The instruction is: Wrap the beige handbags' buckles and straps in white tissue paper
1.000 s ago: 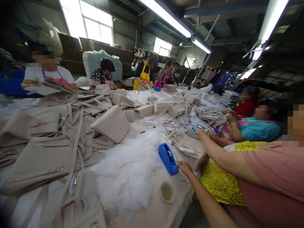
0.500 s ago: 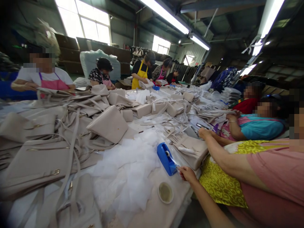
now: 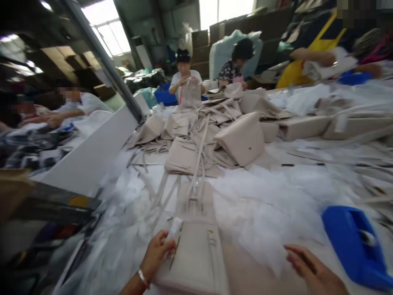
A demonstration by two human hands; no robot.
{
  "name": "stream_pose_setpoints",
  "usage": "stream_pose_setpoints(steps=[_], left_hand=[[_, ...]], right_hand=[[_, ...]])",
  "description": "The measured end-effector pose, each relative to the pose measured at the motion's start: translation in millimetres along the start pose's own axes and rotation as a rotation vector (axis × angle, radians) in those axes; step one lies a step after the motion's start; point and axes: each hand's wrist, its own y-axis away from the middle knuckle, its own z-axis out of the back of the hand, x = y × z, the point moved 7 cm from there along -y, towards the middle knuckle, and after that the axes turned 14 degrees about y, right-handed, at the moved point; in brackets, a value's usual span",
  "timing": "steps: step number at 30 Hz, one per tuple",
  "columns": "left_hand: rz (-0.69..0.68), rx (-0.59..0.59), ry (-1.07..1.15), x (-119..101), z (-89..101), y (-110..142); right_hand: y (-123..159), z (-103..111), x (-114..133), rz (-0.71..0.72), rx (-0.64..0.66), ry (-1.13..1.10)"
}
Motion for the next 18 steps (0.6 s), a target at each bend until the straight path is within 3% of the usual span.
stream_pose_setpoints(steps=[1, 4, 5, 7, 9, 11, 18], left_hand=[[-0.022, -0.025, -0.003, 2, 7.3, -2], [-0.072, -0.026, -0.024, 5, 9.7, -3], [-0.084, -0.002, -0.037, 5, 7.0, -2], [-0.097, 0.074, -0.055, 4, 2.2, 0], [-0.088, 0.145, -0.056, 3, 2.3, 2], [-0.061, 0.193, -0.046, 3, 6.9, 2], [0.009, 0.250, 0.069, 12, 17.7, -6]], right_hand=[[12, -39, 47, 0.087, 0.193, -0.083], [75, -128, 192, 0.443, 0.526, -0.208], [96, -151, 232, 0.572, 0.601, -0.229], [120, -183, 283, 0.743, 0.620, -0.228], [126, -203, 302, 0.819, 0.591, -0.193], [123, -214, 302, 0.830, 0.563, -0.144], [128, -224, 295, 0.770, 0.554, -0.137]])
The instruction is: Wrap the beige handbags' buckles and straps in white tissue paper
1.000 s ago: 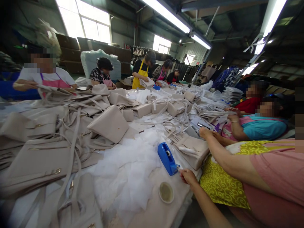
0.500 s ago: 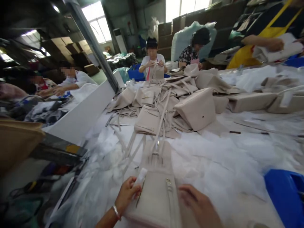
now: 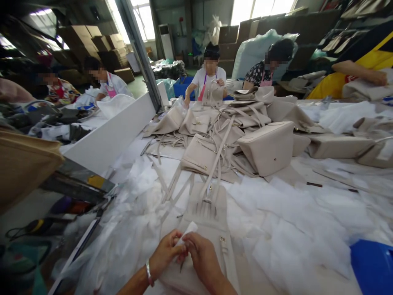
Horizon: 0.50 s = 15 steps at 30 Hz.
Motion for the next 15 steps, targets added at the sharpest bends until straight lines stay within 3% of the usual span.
stream_pose_setpoints(steps=[8, 15], left_hand=[[0.006, -0.018, 0.117, 4.8, 3.2, -4.6], [0.015, -0.033, 0.125, -1.9, -1.5, -0.4]], right_hand=[[-0.2, -7.5, -3.8, -0.024, -0.043, 0.074], [-5.6, -1.4, 4.7, -0.043, 0.016, -0.063]])
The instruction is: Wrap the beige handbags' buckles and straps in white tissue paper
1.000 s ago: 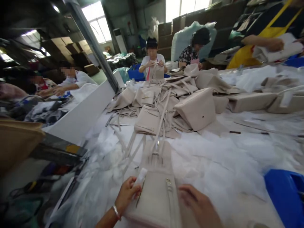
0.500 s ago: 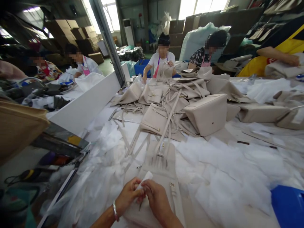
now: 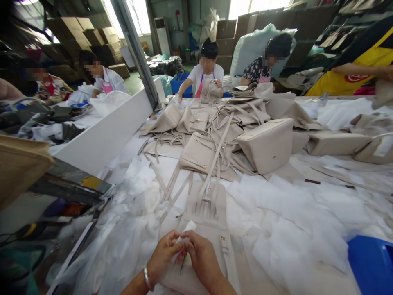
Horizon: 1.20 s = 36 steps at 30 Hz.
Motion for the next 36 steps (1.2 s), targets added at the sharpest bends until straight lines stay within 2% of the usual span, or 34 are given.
stream_pose_setpoints(steps=[3, 7, 12, 16, 20, 25, 28, 31, 33, 36], left_hand=[[0.016, -0.003, 0.036, -4, -5.8, 3], [0.030, -0.049, 0.112, -8, -8.9, 5], [0.056, -0.057, 0.214, -12, -6.8, 5], [0.154, -0.060, 0.374, -11, 1.1, 6], [0.250, -0.107, 0.542, -4, 17.4, 3], [0.313, 0.066, 0.626, -6, 19.7, -3], [0.309, 0.082, 0.576, -8, 17.6, -3], [0.277, 0.069, 0.416, -11, 10.4, 0], [0.226, 0.044, 0.315, -13, 5.0, 1], [0.089, -0.005, 0.166, -18, -1.1, 2]], right_hand=[[-1, 0, -2, -0.007, 0.016, -0.038], [1, -4, -17, -0.096, -0.050, -0.131], [-1, -15, -28, -0.179, -0.134, -0.232], [-8, -17, -27, -0.173, -0.145, -0.237], [-22, -27, -25, -0.126, -0.038, -0.197], [-43, -38, -25, 0.060, 0.113, -0.031], [-49, -31, -35, 0.119, 0.173, 0.099], [-44, -11, -45, 0.036, 0.106, 0.157], [-35, -2, -46, -0.066, 0.061, 0.071], [-21, -10, -33, -0.146, 0.093, -0.188]])
